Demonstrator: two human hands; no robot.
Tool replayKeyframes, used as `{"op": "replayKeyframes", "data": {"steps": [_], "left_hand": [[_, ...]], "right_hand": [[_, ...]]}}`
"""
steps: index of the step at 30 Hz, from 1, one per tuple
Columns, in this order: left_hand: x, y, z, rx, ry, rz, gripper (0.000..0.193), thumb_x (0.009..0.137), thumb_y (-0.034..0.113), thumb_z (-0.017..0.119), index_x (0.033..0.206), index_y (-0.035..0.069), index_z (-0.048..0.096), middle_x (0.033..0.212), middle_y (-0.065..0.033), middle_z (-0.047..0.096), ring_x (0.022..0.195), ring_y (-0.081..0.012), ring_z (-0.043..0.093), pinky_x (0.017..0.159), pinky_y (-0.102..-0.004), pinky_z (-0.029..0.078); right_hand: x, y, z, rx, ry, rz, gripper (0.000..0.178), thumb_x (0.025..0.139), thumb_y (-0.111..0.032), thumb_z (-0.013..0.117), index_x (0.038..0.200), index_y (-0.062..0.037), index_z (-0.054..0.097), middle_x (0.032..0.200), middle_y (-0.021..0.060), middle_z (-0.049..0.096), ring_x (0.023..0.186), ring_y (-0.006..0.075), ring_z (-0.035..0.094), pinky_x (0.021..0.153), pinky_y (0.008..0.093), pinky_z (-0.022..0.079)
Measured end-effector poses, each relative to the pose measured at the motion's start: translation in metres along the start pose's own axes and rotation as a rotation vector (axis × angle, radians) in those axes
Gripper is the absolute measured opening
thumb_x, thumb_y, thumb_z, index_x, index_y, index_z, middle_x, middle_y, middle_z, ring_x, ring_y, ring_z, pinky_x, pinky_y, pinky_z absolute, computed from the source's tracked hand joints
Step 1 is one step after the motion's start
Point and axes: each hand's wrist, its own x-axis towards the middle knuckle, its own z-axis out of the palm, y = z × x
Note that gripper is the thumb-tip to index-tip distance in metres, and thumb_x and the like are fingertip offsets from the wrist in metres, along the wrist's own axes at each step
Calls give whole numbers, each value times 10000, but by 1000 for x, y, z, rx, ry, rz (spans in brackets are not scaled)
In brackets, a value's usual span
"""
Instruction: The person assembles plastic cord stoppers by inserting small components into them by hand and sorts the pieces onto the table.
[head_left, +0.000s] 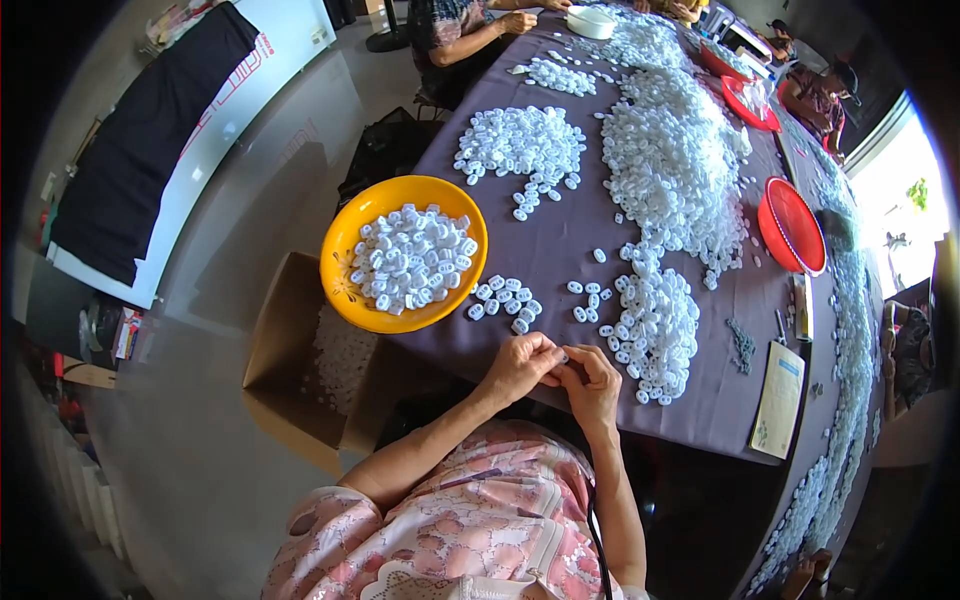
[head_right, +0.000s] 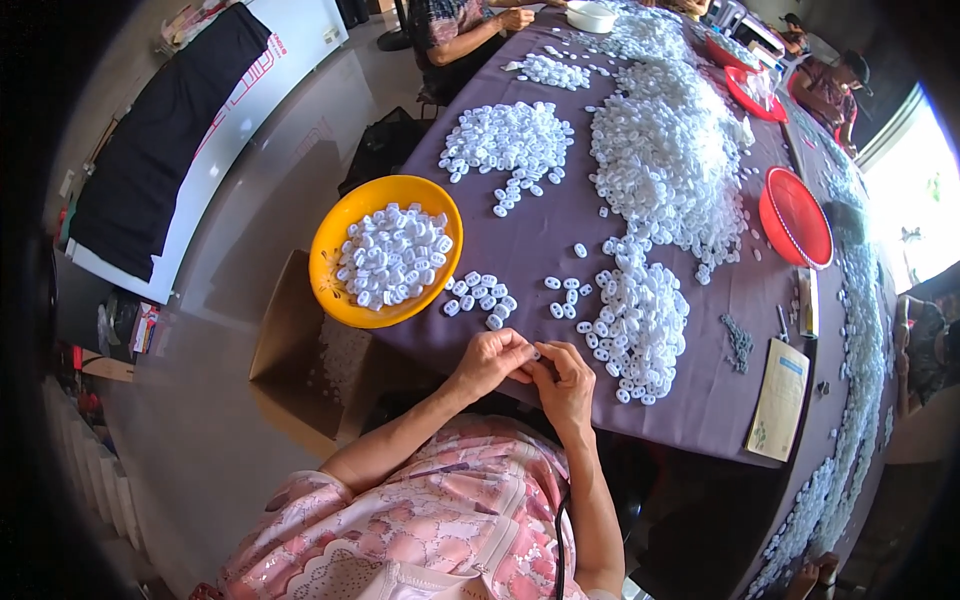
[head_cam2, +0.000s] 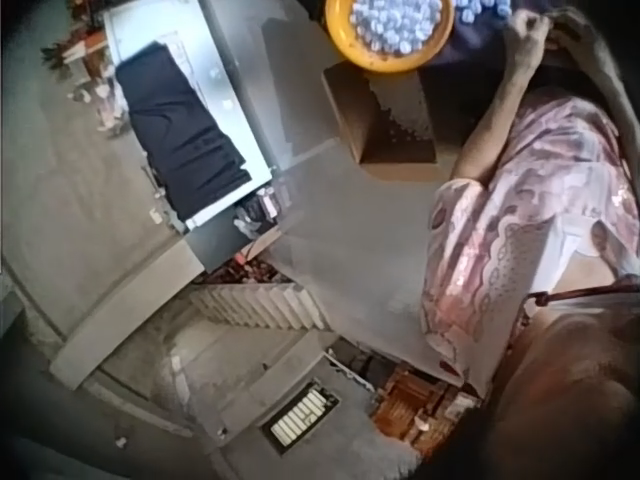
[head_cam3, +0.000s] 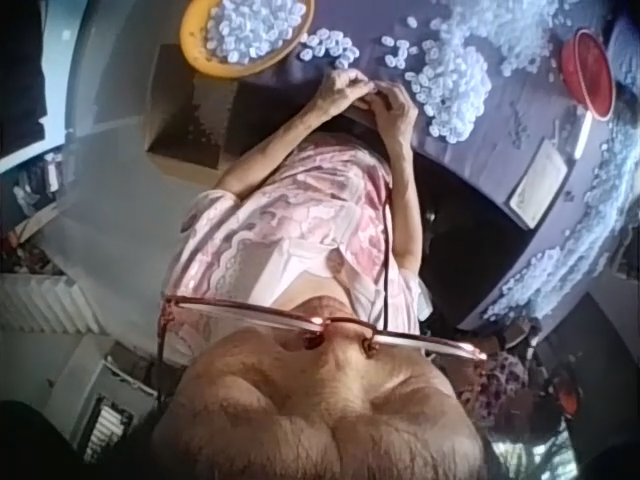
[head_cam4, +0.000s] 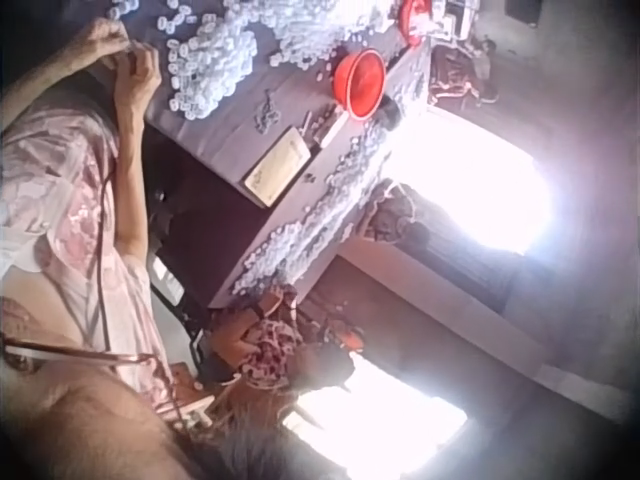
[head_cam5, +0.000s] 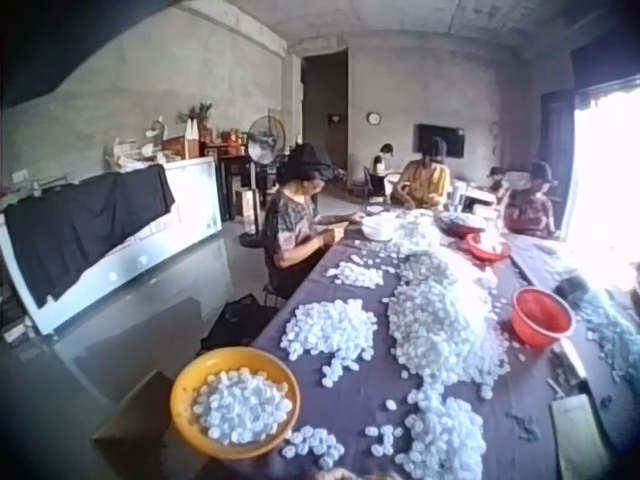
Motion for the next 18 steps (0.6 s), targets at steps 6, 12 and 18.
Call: {"op": "replayKeyframes", "data": {"steps": [6, 12, 18], "left_hand": [[-15, 13, 5, 109, 146, 17, 154, 866, 127, 615, 785, 2, 576, 703, -42, 607, 597, -110, 603, 496, -256, 506], [-13, 16, -26, 687, 462, 453, 118, 796, 112, 653, 774, 46, 557, 701, -91, 566, 589, -278, 575, 525, -357, 449], [7, 14, -37, 903, 487, 609, 164, 747, 62, 666, 812, 38, 517, 829, -127, 554, 771, -332, 561, 663, -400, 458]], "right_hand": [[0, -2, 1, 37, 0, 22, 221, 733, 13, 685, 948, -3, 639, 876, 87, 635, 660, 136, 627, 568, 236, 489], [3, -7, 0, 54, -60, 106, 192, 756, 15, 668, 946, -1, 639, 871, 93, 633, 604, 133, 610, 536, 242, 477], [3, -3, -5, 44, -5, 123, 166, 757, 5, 676, 920, 1, 646, 872, 116, 630, 699, 190, 626, 601, 262, 487]]}}
